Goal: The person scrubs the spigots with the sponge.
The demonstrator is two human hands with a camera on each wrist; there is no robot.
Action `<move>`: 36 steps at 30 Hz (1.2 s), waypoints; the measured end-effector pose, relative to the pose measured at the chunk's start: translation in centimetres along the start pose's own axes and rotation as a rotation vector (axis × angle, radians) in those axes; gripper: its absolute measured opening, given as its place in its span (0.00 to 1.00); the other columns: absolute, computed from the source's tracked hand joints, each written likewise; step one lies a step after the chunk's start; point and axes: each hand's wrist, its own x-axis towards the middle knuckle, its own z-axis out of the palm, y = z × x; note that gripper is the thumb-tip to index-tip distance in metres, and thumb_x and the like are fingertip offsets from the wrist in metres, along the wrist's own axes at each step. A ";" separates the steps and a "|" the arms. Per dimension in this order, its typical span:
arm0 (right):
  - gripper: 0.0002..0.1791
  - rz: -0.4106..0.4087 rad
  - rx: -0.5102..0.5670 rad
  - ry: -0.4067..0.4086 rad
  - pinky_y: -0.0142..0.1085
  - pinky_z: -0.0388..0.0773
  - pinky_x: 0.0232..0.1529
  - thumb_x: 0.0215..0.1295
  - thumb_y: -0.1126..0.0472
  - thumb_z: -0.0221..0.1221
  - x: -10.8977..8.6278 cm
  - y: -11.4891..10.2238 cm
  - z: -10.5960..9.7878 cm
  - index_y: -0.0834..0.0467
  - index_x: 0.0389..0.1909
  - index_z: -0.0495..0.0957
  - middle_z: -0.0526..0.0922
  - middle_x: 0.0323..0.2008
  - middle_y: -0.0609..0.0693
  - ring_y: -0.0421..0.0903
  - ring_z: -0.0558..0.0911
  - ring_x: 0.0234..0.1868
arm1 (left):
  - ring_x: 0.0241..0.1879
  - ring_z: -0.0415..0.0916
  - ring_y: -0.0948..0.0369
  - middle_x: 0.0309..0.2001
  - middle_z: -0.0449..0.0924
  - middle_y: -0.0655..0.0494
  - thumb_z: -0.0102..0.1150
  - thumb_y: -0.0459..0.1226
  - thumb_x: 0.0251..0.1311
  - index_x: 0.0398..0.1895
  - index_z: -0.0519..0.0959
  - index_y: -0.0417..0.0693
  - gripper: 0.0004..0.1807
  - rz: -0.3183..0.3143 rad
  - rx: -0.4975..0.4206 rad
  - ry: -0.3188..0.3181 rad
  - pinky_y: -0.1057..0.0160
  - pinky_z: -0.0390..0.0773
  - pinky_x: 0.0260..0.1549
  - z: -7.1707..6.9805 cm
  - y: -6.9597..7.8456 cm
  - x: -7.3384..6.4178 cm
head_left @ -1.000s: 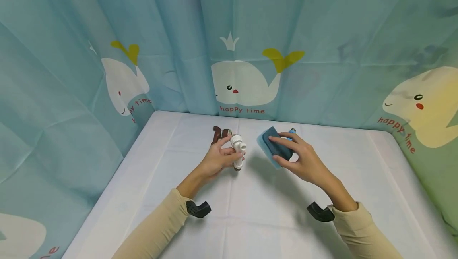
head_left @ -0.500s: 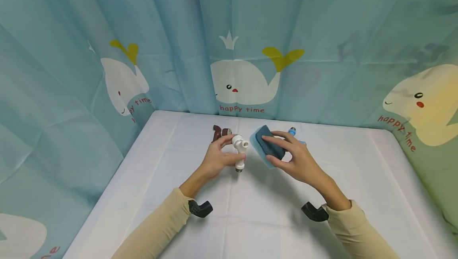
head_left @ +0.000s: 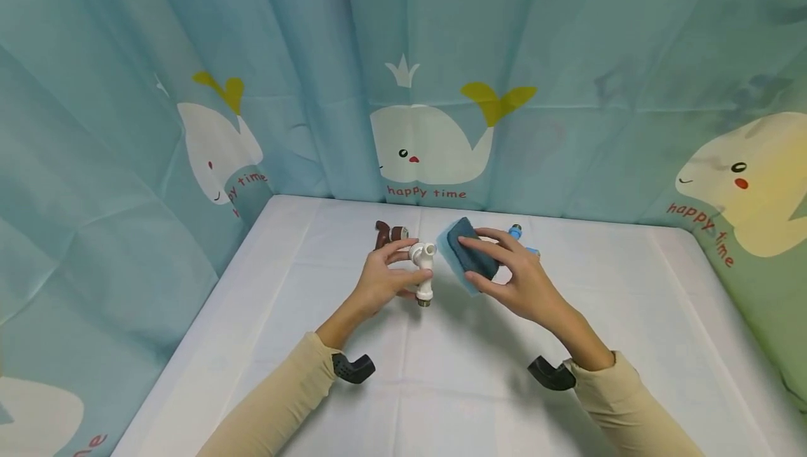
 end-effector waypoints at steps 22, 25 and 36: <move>0.34 -0.224 -0.194 0.035 0.56 0.80 0.49 0.55 0.64 0.76 1.4 -0.5 0.9 0.47 0.65 0.80 0.69 0.70 0.63 0.63 0.73 0.57 | 0.41 0.87 0.51 0.57 0.78 0.38 0.76 0.37 0.58 0.71 0.73 0.46 0.37 -0.100 0.049 -0.053 0.51 0.88 0.29 0.2 0.7 0.1; 0.33 -0.224 -0.181 0.016 0.56 0.78 0.52 0.57 0.63 0.75 1.3 -0.4 1.0 0.46 0.66 0.80 0.69 0.70 0.63 0.63 0.73 0.59 | 0.42 0.86 0.50 0.57 0.79 0.39 0.74 0.36 0.60 0.72 0.71 0.46 0.36 -0.094 0.026 -0.080 0.52 0.88 0.30 0.1 0.8 0.0; 0.31 -0.095 -0.120 0.123 0.56 0.82 0.47 0.55 0.65 0.76 0.4 1.0 0.8 0.54 0.62 0.82 0.70 0.68 0.66 0.62 0.76 0.57 | 0.45 0.85 0.51 0.64 0.74 0.36 0.62 0.31 0.71 0.73 0.69 0.45 0.29 -0.033 -0.091 -0.084 0.57 0.88 0.36 -0.5 0.8 -0.1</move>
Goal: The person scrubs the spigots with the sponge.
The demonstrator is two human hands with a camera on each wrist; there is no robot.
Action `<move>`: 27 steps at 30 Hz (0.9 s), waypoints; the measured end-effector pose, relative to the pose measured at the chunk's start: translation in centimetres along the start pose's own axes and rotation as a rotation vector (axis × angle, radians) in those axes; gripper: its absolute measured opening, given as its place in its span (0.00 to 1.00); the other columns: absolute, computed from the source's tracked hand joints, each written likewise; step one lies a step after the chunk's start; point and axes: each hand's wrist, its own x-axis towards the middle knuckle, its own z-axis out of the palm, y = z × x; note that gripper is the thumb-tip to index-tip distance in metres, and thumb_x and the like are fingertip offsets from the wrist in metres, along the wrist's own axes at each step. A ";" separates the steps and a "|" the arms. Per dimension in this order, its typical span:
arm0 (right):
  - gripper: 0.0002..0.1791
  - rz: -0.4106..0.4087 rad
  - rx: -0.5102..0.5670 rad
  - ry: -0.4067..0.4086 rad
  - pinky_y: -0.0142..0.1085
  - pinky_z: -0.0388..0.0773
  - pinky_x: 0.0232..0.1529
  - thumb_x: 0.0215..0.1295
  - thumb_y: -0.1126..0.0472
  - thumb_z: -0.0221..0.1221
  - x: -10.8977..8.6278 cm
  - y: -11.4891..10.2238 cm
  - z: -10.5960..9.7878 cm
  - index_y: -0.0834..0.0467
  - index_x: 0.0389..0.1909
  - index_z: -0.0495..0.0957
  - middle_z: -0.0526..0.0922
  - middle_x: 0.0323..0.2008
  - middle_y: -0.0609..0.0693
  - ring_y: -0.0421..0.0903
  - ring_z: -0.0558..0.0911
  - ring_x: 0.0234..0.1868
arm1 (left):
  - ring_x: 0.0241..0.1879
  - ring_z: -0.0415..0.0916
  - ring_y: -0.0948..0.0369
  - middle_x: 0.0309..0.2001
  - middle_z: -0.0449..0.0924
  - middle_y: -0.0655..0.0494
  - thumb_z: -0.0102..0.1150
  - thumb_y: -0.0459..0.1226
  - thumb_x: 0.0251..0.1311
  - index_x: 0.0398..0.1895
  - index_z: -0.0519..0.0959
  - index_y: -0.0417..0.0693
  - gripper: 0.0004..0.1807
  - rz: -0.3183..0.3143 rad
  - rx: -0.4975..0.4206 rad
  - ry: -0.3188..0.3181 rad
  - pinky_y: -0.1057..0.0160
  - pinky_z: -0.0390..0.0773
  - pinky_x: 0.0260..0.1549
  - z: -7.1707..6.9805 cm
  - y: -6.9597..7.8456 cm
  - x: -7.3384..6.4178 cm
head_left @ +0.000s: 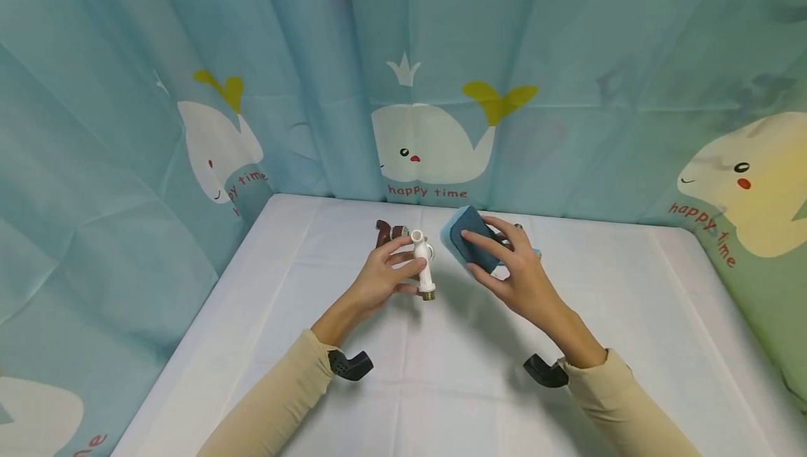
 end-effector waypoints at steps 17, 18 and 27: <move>0.31 0.074 0.022 -0.035 0.50 0.81 0.40 0.56 0.64 0.75 -1.2 0.1 -0.2 0.52 0.62 0.82 0.73 0.66 0.63 0.58 0.79 0.52 | 0.67 0.67 0.34 0.74 0.60 0.41 0.60 0.15 0.58 0.81 0.56 0.49 0.49 -0.025 -0.222 -0.218 0.57 0.84 0.50 -0.5 -0.3 -0.6; 0.31 0.079 0.025 -0.039 0.50 0.81 0.39 0.56 0.64 0.75 -1.3 0.1 -0.3 0.52 0.63 0.82 0.72 0.67 0.63 0.58 0.79 0.52 | 0.68 0.65 0.33 0.75 0.58 0.41 0.60 0.14 0.56 0.81 0.54 0.50 0.51 -0.025 -0.232 -0.246 0.57 0.84 0.50 -0.3 -0.3 -0.7; 0.31 0.102 0.037 -0.037 0.52 0.75 0.39 0.56 0.64 0.75 -1.4 0.0 -0.4 0.51 0.63 0.81 0.72 0.68 0.61 0.57 0.79 0.53 | 0.61 0.75 0.45 0.73 0.60 0.39 0.62 0.13 0.54 0.80 0.56 0.48 0.52 0.012 -0.201 -0.228 0.56 0.84 0.51 0.7 -0.6 -0.8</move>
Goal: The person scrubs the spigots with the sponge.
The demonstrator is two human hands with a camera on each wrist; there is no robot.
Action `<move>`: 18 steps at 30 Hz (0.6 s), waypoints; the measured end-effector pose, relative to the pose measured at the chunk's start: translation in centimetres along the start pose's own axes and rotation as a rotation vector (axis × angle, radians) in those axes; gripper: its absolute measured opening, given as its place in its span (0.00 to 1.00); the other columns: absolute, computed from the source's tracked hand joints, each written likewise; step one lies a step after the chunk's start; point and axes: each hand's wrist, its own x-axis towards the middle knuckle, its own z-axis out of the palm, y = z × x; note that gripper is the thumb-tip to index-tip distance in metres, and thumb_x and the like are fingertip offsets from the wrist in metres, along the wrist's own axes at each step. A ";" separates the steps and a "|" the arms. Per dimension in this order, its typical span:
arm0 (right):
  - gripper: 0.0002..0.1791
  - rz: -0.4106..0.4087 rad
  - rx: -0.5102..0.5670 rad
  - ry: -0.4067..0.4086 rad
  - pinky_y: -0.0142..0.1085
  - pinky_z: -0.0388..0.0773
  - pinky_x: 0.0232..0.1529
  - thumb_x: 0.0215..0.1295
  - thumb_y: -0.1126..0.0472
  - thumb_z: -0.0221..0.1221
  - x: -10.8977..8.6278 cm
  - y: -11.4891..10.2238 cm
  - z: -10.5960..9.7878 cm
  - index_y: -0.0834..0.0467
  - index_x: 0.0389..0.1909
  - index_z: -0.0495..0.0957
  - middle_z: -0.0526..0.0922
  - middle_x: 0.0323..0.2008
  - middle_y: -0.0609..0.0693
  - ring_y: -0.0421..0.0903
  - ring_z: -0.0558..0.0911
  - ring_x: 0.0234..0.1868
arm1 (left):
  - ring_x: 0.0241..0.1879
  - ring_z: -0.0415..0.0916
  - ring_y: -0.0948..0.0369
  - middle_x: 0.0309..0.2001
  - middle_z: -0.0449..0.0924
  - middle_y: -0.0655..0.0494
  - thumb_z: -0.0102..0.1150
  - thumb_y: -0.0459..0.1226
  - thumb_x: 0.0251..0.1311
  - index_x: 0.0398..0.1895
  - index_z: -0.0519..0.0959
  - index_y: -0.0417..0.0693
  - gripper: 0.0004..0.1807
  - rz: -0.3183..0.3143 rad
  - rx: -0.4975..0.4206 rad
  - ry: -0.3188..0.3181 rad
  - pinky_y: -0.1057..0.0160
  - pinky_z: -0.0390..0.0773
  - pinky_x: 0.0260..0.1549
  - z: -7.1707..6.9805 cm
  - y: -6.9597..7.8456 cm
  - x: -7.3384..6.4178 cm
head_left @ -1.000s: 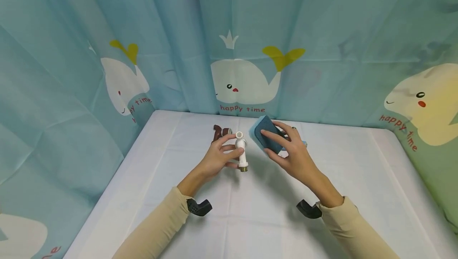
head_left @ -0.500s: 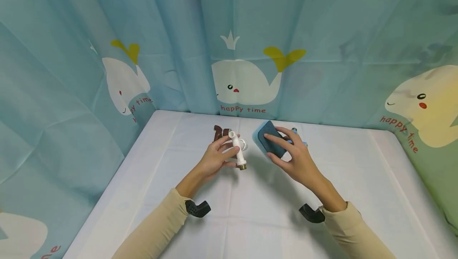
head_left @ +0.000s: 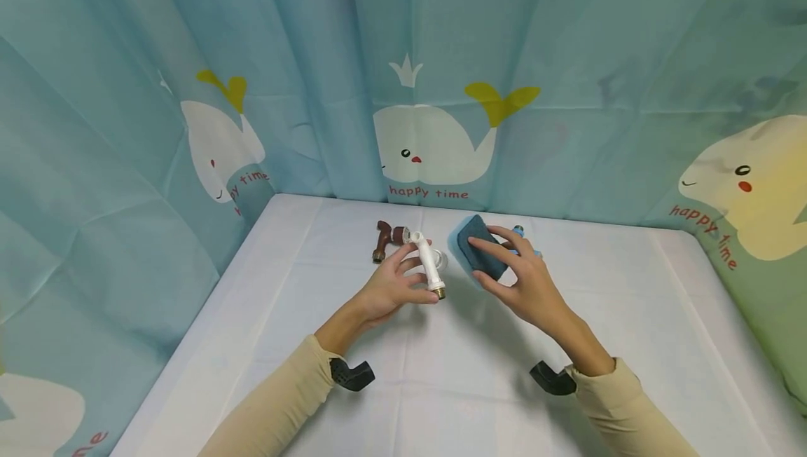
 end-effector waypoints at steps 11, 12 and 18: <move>0.31 -0.014 0.024 0.003 0.47 0.81 0.39 0.55 0.65 0.75 0.0 -0.2 0.0 0.52 0.63 0.82 0.74 0.66 0.61 0.55 0.81 0.50 | 0.70 0.64 0.41 0.81 0.46 0.41 0.53 0.14 0.60 0.83 0.44 0.40 0.49 0.047 -0.100 -0.024 0.61 0.81 0.55 -0.2 -0.1 -0.1; 0.31 -0.012 0.025 0.003 0.47 0.82 0.39 0.55 0.65 0.75 0.0 -0.2 0.0 0.52 0.63 0.82 0.74 0.66 0.60 0.55 0.82 0.51 | 0.71 0.63 0.40 0.81 0.45 0.41 0.53 0.15 0.61 0.83 0.44 0.41 0.49 0.048 -0.115 -0.031 0.61 0.81 0.56 -0.2 -0.1 -0.1; 0.31 0.001 0.039 0.007 0.50 0.79 0.40 0.55 0.65 0.75 -0.1 -0.2 -0.1 0.51 0.63 0.82 0.74 0.66 0.59 0.55 0.82 0.51 | 0.72 0.60 0.37 0.81 0.47 0.41 0.53 0.16 0.62 0.84 0.46 0.48 0.50 0.060 -0.183 -0.039 0.59 0.82 0.55 -0.1 -0.2 -0.2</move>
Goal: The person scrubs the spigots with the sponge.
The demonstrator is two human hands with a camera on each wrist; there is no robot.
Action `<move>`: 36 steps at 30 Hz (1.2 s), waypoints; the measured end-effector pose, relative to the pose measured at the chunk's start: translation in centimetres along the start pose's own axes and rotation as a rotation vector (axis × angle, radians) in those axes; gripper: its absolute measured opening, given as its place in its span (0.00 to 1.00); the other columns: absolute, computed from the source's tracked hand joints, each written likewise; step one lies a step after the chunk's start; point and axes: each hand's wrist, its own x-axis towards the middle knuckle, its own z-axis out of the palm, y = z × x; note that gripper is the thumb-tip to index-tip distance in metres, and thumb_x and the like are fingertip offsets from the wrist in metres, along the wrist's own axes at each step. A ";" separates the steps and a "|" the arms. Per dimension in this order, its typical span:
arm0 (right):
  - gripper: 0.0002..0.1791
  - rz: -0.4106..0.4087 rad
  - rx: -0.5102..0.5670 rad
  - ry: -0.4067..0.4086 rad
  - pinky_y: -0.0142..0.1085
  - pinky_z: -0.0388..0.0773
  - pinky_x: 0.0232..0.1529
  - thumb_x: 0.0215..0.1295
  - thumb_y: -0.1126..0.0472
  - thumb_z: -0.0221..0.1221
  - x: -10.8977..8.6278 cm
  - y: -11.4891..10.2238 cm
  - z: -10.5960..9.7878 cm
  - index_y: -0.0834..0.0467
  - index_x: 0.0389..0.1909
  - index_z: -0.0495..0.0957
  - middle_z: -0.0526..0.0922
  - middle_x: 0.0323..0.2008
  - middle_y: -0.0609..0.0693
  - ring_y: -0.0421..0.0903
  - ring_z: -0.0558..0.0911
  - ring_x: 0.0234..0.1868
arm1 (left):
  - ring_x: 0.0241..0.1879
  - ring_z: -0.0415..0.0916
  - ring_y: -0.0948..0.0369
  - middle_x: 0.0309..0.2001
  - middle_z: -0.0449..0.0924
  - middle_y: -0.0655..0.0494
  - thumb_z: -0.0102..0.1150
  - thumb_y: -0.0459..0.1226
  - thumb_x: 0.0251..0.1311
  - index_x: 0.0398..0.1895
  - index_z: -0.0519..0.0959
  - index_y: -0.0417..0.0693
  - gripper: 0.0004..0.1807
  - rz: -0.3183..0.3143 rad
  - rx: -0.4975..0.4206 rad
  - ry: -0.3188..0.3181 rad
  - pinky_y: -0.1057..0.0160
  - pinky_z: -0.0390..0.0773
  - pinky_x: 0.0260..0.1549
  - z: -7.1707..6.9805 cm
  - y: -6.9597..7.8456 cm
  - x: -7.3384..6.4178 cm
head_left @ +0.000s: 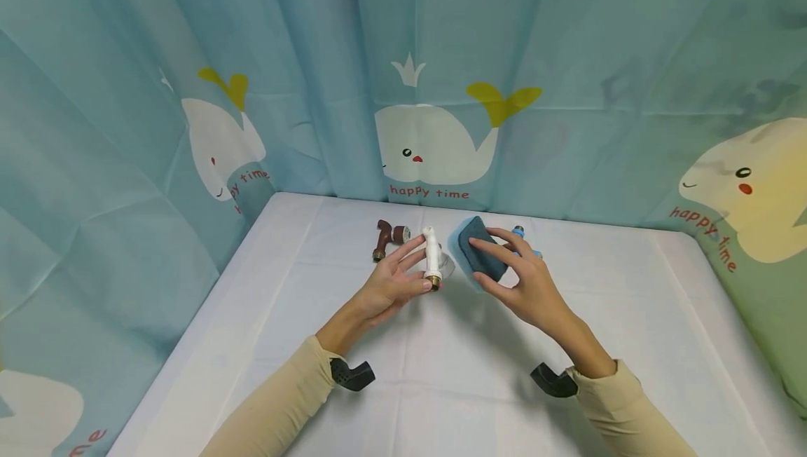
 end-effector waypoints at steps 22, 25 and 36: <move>0.34 -0.050 0.039 -0.120 0.45 0.84 0.39 0.56 0.63 0.76 0.5 -1.2 1.0 0.49 0.65 0.80 0.73 0.67 0.58 0.52 0.81 0.53 | 0.67 0.71 0.49 0.67 0.74 0.45 0.80 0.30 0.49 0.78 0.63 0.45 0.52 0.202 0.713 0.095 0.49 0.73 0.66 0.5 0.7 0.2; 0.34 -0.022 0.056 -0.124 0.47 0.84 0.42 0.56 0.63 0.76 0.6 -1.2 1.0 0.49 0.66 0.80 0.73 0.67 0.57 0.52 0.81 0.53 | 0.65 0.73 0.50 0.66 0.75 0.45 0.81 0.32 0.48 0.78 0.64 0.46 0.51 0.205 0.724 0.105 0.50 0.74 0.65 0.4 0.8 0.1; 0.33 0.084 0.238 -0.131 0.46 0.85 0.50 0.60 0.67 0.73 0.4 -1.3 1.4 0.51 0.67 0.78 0.73 0.68 0.54 0.53 0.78 0.62 | 0.65 0.72 0.49 0.64 0.76 0.43 0.81 0.34 0.49 0.77 0.63 0.42 0.51 0.229 0.649 0.099 0.48 0.74 0.64 0.6 1.2 0.2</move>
